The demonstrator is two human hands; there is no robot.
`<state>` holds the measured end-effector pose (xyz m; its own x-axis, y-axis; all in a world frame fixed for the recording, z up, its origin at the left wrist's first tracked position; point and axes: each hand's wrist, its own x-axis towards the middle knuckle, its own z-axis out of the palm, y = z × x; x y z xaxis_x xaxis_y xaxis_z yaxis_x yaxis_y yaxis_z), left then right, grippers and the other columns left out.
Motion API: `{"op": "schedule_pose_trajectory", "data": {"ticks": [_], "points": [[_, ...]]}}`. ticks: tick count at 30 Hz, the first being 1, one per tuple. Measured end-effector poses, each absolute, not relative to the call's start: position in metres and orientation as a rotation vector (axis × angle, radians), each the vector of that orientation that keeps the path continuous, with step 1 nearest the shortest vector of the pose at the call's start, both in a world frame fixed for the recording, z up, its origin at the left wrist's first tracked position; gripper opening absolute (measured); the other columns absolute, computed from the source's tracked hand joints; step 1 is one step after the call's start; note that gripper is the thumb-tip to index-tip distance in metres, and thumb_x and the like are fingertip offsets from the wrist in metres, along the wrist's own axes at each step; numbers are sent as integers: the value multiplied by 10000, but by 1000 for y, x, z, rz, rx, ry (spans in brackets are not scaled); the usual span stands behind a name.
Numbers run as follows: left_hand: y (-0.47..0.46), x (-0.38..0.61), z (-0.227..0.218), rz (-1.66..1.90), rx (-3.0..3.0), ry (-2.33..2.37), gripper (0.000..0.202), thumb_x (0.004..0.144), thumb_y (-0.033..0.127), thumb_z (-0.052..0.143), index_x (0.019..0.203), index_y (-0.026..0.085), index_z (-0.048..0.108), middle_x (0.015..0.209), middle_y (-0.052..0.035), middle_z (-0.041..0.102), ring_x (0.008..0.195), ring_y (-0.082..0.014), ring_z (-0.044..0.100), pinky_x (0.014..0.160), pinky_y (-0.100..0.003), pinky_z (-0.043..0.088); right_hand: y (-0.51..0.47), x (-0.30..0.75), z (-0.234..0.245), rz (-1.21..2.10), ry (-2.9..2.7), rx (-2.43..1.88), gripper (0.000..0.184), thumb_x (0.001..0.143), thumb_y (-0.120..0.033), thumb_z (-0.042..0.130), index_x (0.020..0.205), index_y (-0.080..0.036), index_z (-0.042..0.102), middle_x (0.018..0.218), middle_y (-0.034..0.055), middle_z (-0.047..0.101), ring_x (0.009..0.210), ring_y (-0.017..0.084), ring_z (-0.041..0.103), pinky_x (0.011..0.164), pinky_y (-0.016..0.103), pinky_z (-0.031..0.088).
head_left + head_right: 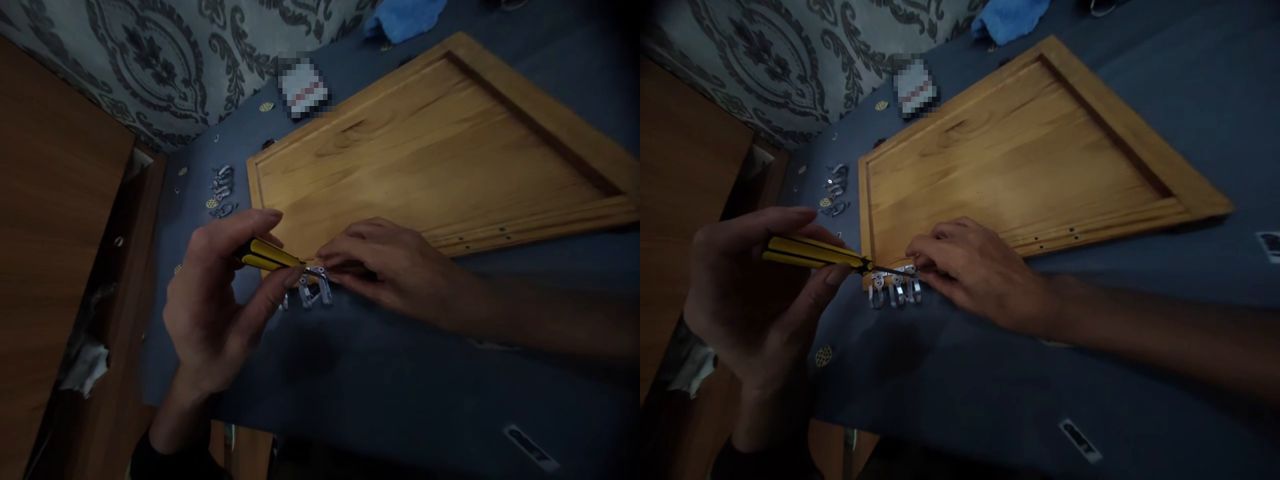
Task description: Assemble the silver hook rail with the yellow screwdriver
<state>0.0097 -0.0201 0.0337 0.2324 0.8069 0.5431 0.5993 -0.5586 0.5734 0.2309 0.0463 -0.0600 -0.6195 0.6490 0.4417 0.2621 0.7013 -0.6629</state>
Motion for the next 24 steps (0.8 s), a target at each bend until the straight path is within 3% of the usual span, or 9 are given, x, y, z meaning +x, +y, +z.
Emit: {"op": "schedule_pose_trajectory", "data": {"ticks": [3,10,12,17,24], "points": [[-19,14,38,1307,2270,1382,472,951,223,838,1366,405,707,1234,11,750,1047,-242,764,836,-442,710,46,230,-61,706,-2226,-682,136,1039,-258,577,1068,-231,706,945,72,745,899,248,708,791,386,540],[-15,16,41,1361,2190,1178,514,904,52,813,1342,315,747,1233,-38,716,1038,-233,785,808,-383,740,45,231,-60,635,-2224,-632,119,1043,-201,591,1089,-203,701,937,73,734,888,235,705,790,373,548],[-16,15,40,1424,2181,1193,484,905,94,840,1334,298,748,1215,-30,720,1002,-217,790,798,-377,746,46,232,-61,634,-2221,-624,115,1043,-215,596,1083,-205,702,943,72,740,889,236,709,786,374,549],[-18,16,37,1489,2040,1361,467,923,225,866,1335,394,725,1312,64,691,1014,-225,783,884,-469,741,47,232,-63,696,-2214,-647,112,1041,-257,593,1065,-238,701,958,68,753,915,252,720,807,393,553],[-19,16,33,1437,2143,1455,391,961,310,837,1325,385,716,1272,32,731,1168,-298,759,888,-497,742,47,232,-62,657,-2241,-646,138,1061,-267,584,1084,-208,708,966,85,750,918,252,710,819,399,552]]}}
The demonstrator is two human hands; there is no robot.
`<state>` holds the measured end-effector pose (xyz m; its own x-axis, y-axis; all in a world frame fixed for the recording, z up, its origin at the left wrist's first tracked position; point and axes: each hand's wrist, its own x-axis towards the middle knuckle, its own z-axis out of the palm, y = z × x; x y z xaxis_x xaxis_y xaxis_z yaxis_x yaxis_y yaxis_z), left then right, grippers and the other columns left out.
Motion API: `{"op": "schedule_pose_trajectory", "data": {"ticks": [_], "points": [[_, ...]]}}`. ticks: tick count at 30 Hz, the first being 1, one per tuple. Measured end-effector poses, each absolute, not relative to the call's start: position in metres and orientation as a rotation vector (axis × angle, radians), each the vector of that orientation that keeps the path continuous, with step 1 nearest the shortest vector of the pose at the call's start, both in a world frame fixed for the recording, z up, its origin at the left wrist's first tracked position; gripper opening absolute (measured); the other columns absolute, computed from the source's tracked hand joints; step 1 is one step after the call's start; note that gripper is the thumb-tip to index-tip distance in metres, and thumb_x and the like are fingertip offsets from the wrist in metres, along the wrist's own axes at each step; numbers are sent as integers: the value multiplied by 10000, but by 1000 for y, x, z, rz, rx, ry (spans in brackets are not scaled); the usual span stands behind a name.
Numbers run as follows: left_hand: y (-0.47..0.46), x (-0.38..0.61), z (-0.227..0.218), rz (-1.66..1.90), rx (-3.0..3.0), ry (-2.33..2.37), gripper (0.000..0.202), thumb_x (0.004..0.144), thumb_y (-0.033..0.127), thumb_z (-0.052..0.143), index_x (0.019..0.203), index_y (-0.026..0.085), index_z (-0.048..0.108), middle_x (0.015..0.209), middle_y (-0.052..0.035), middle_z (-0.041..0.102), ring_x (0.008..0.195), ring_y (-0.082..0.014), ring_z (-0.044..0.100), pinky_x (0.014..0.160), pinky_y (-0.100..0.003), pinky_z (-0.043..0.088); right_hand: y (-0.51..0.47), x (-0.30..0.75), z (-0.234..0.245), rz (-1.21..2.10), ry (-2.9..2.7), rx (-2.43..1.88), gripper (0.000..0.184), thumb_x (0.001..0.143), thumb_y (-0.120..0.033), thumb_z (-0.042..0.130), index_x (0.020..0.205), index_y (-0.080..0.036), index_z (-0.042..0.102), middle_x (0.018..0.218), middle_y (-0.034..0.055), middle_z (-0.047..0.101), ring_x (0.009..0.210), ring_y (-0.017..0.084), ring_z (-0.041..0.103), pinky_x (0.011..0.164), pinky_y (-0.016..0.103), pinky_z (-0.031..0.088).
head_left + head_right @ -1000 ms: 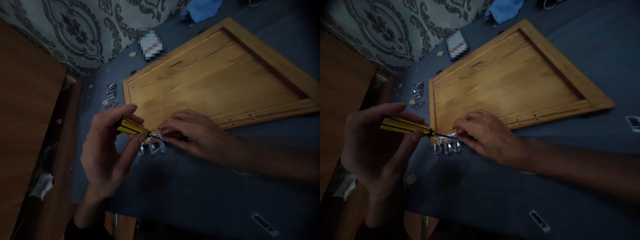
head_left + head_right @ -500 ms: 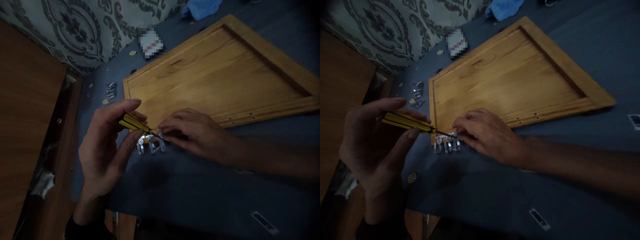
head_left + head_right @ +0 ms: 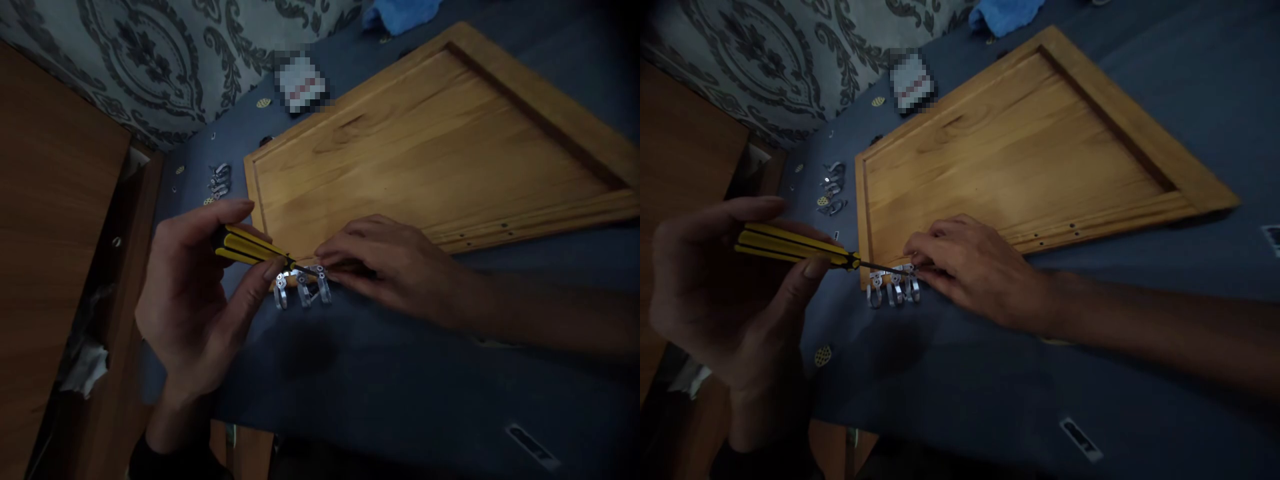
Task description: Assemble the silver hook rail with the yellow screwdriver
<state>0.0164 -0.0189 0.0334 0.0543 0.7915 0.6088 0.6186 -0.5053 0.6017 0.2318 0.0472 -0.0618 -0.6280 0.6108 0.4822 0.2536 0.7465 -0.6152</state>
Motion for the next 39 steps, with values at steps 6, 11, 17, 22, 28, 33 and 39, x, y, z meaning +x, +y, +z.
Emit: {"op": "schedule_pose_trajectory", "data": {"ticks": [6,11,17,22,28,33,39], "points": [[-19,16,29,1447,2142,1377,452,939,258,858,1351,353,701,1276,-24,708,1164,-279,740,897,-466,738,46,231,-61,714,-2227,-683,120,1040,-272,599,1071,-240,711,962,71,756,923,263,722,812,401,559],[-19,17,28,1456,2101,1385,428,923,282,874,1314,356,717,1254,-28,708,1060,-240,737,804,-408,734,46,231,-60,701,-2226,-664,122,1030,-224,605,1080,-216,716,963,76,757,920,253,724,819,384,552],[-21,17,30,1450,2044,1408,418,928,267,867,1309,360,723,1247,-16,716,1017,-222,750,802,-375,731,46,231,-61,704,-2241,-704,124,1020,-233,617,1084,-226,723,975,74,757,930,257,717,831,388,545],[-21,15,29,1439,2072,1438,436,908,246,883,1295,373,725,1225,-11,718,1071,-247,759,765,-393,749,46,231,-60,700,-2235,-683,119,1024,-231,618,1075,-220,725,957,72,749,918,251,715,814,376,535],[-21,18,34,1409,2100,1477,408,908,247,884,1263,392,746,1151,9,735,952,-246,788,732,-435,766,46,231,-62,668,-2230,-656,120,1039,-230,611,1079,-197,720,954,76,737,907,242,701,802,364,523],[-20,16,36,1398,2174,1505,373,883,344,915,1217,409,765,1067,4,758,853,-256,784,656,-456,725,47,231,-63,690,-2237,-675,132,1034,-247,607,1090,-213,721,963,72,743,907,244,704,797,367,524],[-21,15,37,1359,2249,1520,404,880,365,919,1245,416,754,1033,14,758,820,-238,775,615,-435,700,48,232,-63,685,-2235,-664,153,1044,-252,590,1097,-206,727,968,80,739,916,249,702,795,372,527]]}}
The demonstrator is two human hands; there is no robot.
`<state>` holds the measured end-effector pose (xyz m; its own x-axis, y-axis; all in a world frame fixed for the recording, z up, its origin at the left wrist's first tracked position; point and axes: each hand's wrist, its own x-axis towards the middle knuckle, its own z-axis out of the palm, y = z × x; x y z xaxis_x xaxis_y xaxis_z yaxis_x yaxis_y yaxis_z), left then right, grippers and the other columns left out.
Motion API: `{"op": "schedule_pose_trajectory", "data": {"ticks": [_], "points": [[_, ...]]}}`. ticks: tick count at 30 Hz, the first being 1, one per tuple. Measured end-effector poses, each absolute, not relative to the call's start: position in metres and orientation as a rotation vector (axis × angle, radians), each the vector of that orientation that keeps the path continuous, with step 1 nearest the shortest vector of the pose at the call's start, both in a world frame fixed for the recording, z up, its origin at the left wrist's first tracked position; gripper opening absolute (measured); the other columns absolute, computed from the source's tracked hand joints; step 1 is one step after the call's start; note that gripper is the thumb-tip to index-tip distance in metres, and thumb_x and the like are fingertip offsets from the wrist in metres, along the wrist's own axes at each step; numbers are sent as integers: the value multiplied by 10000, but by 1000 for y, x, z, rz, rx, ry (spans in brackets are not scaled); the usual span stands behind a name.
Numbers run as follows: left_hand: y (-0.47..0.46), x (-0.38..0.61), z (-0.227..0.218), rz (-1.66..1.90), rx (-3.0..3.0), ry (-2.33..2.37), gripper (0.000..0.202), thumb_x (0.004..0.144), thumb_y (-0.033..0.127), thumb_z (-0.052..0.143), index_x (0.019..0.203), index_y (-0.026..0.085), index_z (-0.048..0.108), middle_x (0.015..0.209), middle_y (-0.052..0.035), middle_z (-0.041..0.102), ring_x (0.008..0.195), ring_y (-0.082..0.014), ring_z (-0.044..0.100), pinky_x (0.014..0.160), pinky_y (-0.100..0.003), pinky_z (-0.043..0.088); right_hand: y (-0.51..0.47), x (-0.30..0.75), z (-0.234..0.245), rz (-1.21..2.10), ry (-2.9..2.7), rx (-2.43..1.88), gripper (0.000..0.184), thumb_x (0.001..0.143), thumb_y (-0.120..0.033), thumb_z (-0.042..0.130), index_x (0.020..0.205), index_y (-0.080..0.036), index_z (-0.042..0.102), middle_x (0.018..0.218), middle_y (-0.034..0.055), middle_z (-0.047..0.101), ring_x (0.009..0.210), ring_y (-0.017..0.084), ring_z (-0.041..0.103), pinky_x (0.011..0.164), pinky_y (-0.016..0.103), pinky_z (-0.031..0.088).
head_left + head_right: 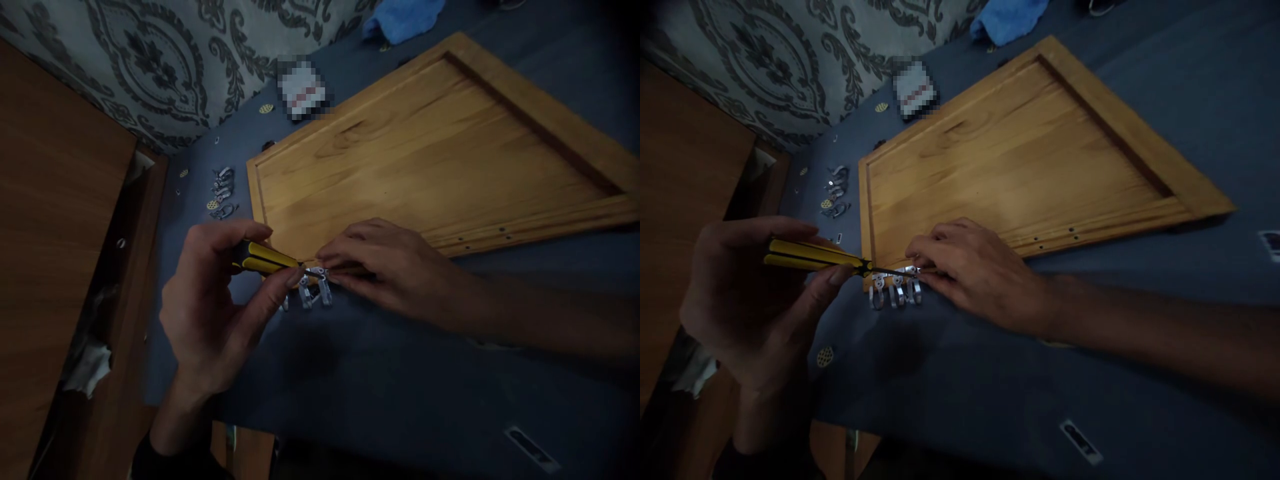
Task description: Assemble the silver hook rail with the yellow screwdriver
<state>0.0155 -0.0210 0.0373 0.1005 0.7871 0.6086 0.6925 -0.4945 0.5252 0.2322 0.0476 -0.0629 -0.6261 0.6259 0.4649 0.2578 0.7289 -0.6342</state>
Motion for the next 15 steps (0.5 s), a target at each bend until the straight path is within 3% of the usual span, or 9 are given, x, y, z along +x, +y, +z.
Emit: {"op": "schedule_pose_trajectory", "data": {"ticks": [7,10,15], "points": [[-21,20,37,1353,2314,1582,337,879,397,915,1171,376,748,966,24,716,769,-204,723,579,-423,637,46,231,-62,706,-2228,-669,158,1044,-252,585,1090,-212,730,962,82,742,917,256,704,801,379,528],[-19,21,37,1330,2300,1523,345,902,319,898,1204,359,735,1007,16,717,759,-183,711,586,-369,647,46,231,-61,725,-2222,-678,152,1043,-255,582,1073,-224,728,961,81,743,922,256,703,805,380,527],[-18,19,42,1237,2297,1408,438,931,208,856,1317,361,719,1133,9,732,933,-190,753,759,-330,705,46,231,-61,713,-2219,-663,137,1040,-237,586,1066,-217,718,945,76,740,903,247,699,818,380,523]]}}
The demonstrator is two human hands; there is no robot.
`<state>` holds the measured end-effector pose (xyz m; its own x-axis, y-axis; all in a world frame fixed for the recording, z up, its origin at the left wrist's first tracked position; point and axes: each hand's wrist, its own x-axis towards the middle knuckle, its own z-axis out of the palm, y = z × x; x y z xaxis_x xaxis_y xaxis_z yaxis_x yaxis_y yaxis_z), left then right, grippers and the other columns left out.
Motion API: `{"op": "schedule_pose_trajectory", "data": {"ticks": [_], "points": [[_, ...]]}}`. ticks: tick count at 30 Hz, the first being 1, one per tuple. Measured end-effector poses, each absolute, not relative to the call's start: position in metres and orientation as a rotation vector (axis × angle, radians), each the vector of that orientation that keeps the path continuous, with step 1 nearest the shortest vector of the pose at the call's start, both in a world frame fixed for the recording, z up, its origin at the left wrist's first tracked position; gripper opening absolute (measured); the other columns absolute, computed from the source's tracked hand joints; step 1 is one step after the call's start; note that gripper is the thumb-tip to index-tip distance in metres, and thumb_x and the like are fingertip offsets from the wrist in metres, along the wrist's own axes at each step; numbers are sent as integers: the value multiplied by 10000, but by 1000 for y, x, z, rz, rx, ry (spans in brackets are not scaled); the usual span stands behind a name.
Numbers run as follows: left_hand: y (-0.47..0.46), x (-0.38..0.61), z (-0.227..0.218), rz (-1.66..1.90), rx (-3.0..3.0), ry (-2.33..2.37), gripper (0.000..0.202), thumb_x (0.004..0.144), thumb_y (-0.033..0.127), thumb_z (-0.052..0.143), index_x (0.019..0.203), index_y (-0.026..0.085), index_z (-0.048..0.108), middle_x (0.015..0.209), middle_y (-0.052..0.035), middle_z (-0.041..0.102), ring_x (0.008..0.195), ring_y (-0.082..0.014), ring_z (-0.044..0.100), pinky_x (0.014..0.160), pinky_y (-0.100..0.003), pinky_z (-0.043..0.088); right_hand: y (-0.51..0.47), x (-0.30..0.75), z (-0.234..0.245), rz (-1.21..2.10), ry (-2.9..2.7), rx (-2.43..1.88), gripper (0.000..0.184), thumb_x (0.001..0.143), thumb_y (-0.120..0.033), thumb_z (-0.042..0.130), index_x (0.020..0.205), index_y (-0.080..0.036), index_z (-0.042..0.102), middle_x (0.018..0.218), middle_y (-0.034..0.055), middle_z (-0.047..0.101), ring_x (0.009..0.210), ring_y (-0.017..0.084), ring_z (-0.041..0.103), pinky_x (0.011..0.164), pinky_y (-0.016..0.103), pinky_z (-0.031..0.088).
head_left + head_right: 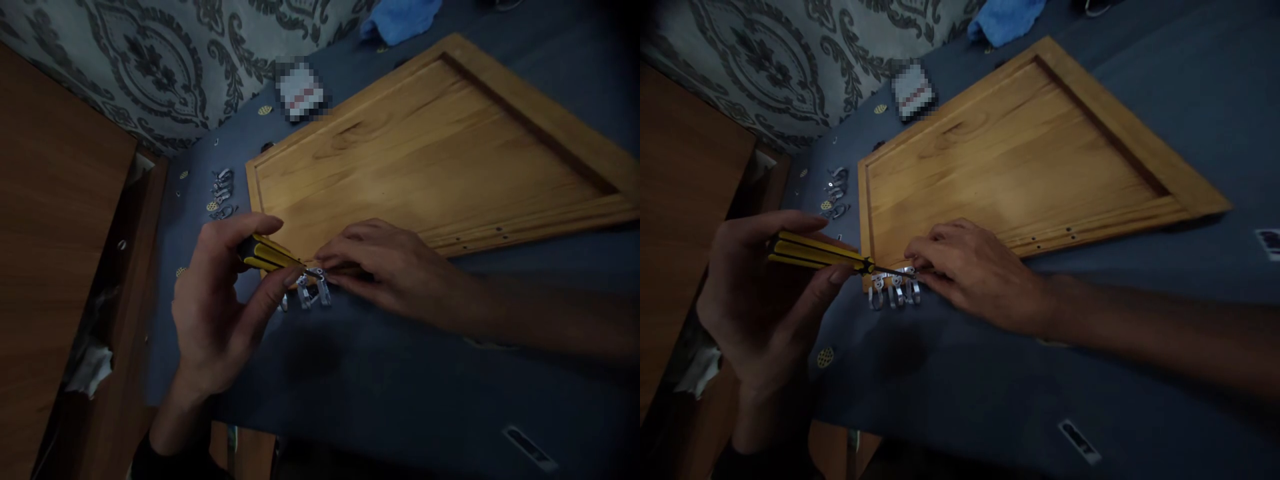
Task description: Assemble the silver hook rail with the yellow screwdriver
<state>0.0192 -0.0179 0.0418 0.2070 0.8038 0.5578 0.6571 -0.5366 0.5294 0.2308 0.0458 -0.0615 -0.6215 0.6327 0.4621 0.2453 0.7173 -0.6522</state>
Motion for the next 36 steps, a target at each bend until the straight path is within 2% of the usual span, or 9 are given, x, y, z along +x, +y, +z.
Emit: {"op": "schedule_pose_trajectory", "data": {"ticks": [2,5,9,14,21,26,36], "points": [[-18,17,44,1186,2311,1392,490,930,185,854,1363,359,704,1203,8,737,1024,-201,760,858,-341,700,46,231,-62,693,-2214,-654,138,1042,-236,583,1069,-212,716,941,78,741,894,243,697,816,380,522],[-19,14,46,1124,2313,1378,543,948,153,828,1424,362,669,1281,3,729,1058,-207,763,935,-369,690,46,230,-63,688,-2211,-657,140,1042,-241,580,1088,-221,711,941,70,744,889,237,699,817,379,527],[-20,13,48,1100,2310,1364,519,989,160,776,1441,382,652,1339,7,714,1029,-206,776,905,-395,707,47,230,-62,687,-2218,-663,138,1036,-232,580,1079,-217,710,948,72,747,904,244,707,823,383,538],[-25,16,50,1288,2182,1545,426,989,245,781,1367,424,701,1305,62,702,1020,-242,778,918,-487,713,47,231,-62,687,-2232,-657,124,1039,-241,598,1074,-207,713,972,78,754,929,247,717,821,371,538],[-24,13,44,1285,2130,1534,381,961,310,831,1316,388,717,1229,2,709,999,-231,750,756,-380,728,46,231,-62,676,-2242,-687,108,1033,-236,610,1072,-225,709,966,69,743,932,247,706,838,370,528],[-23,15,42,1309,2168,1509,387,944,247,844,1297,362,734,1184,4,724,933,-204,748,757,-351,736,46,231,-58,698,-2250,-686,136,1040,-232,579,1066,-222,712,956,77,734,920,246,694,825,373,526],[-23,18,41,1285,2238,1562,386,941,285,843,1290,407,732,1113,16,740,885,-216,770,701,-376,762,46,231,-60,689,-2252,-686,137,1022,-239,594,1069,-220,720,948,73,730,902,252,692,798,373,519]]}}
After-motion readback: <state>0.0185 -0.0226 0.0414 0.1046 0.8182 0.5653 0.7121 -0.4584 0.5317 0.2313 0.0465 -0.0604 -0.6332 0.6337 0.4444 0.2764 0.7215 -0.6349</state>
